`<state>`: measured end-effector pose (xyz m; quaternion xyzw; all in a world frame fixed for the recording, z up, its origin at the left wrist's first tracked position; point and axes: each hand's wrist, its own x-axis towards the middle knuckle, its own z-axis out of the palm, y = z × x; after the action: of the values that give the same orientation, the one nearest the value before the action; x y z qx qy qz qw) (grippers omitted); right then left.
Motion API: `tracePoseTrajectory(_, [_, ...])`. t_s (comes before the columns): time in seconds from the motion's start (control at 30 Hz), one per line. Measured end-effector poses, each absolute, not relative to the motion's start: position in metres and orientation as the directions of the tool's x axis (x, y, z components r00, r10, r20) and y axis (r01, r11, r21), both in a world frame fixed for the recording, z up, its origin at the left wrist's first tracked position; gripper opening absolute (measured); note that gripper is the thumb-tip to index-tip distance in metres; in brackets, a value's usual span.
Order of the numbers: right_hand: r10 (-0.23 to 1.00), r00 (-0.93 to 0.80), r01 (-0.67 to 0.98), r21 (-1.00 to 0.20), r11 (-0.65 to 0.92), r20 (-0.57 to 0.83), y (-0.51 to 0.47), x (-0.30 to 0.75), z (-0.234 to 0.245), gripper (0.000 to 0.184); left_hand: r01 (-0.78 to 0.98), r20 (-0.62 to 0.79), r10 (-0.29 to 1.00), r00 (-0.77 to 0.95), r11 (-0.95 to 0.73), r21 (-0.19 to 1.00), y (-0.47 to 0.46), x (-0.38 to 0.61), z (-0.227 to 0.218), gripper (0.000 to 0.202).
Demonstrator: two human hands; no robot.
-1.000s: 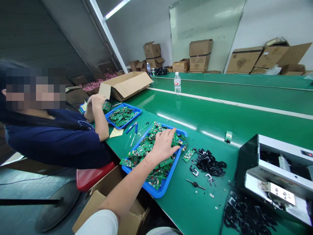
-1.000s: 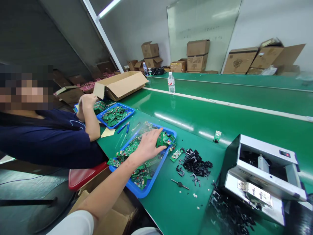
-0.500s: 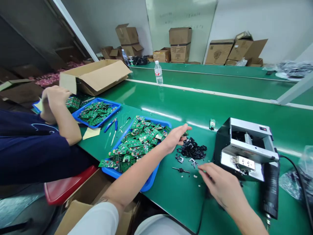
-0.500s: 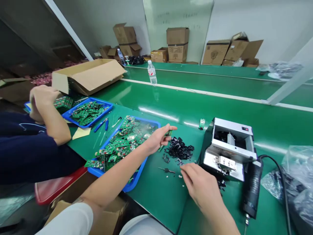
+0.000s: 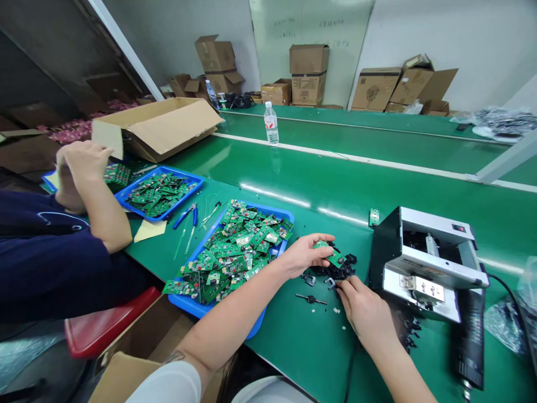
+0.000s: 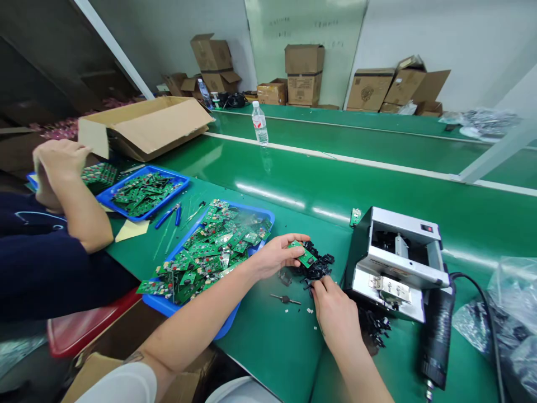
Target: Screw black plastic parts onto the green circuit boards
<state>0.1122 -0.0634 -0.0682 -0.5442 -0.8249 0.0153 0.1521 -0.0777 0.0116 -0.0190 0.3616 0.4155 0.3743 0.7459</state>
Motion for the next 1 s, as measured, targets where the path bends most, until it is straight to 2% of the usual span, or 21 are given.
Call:
tracePoseTrajectory(0.23, [0.929,-0.337,0.825,-0.428,0.37,0.153,-0.068,0.125,-0.057,0.018,-0.163,-0.389,0.833,0.394,0.48,0.862,0.001,-0.068,-0.016,0.052])
tracePoseTrajectory(0.3, [0.941,-0.322,0.772,-0.546,0.327,0.109,-0.071,0.132,-0.049,0.018,-0.121,-0.374,0.827,0.419,0.459,0.88,-0.002,-0.066,-0.013,0.05])
tracePoseTrajectory(0.4, [0.964,-0.264,0.543,-0.828,0.141,-0.009,-0.077,0.141,-0.033,0.027,-0.071,-0.324,0.827,0.459,0.397,0.915,-0.007,-0.064,-0.009,0.048])
tracePoseTrajectory(0.47, [0.975,-0.212,0.348,-0.937,0.009,-0.069,-0.081,0.147,-0.021,0.03,-0.047,-0.291,0.833,0.471,0.353,0.935,-0.01,-0.063,-0.008,0.044])
tracePoseTrajectory(0.57, [0.993,-0.065,0.211,-0.974,-0.081,-0.097,-0.086,0.152,-0.008,0.029,-0.059,-0.227,0.839,0.494,0.293,0.954,-0.017,-0.062,-0.006,0.039])
tracePoseTrajectory(0.7, [0.984,0.114,0.111,-0.982,-0.15,-0.138,-0.086,0.155,-0.004,0.03,-0.125,-0.136,0.804,0.579,0.253,0.959,-0.028,-0.058,-0.002,0.035])
tracePoseTrajectory(0.87, [0.991,0.005,0.116,-0.984,-0.136,-0.136,-0.083,0.156,-0.016,0.028,-0.109,-0.104,0.781,0.616,0.215,0.97,-0.036,-0.055,0.0,0.031])
tracePoseTrajectory(1.0, [0.987,-0.068,0.112,-0.984,-0.137,-0.145,-0.082,0.161,-0.021,0.026,-0.031,-0.141,0.763,0.63,0.207,0.978,-0.035,-0.056,0.001,0.032])
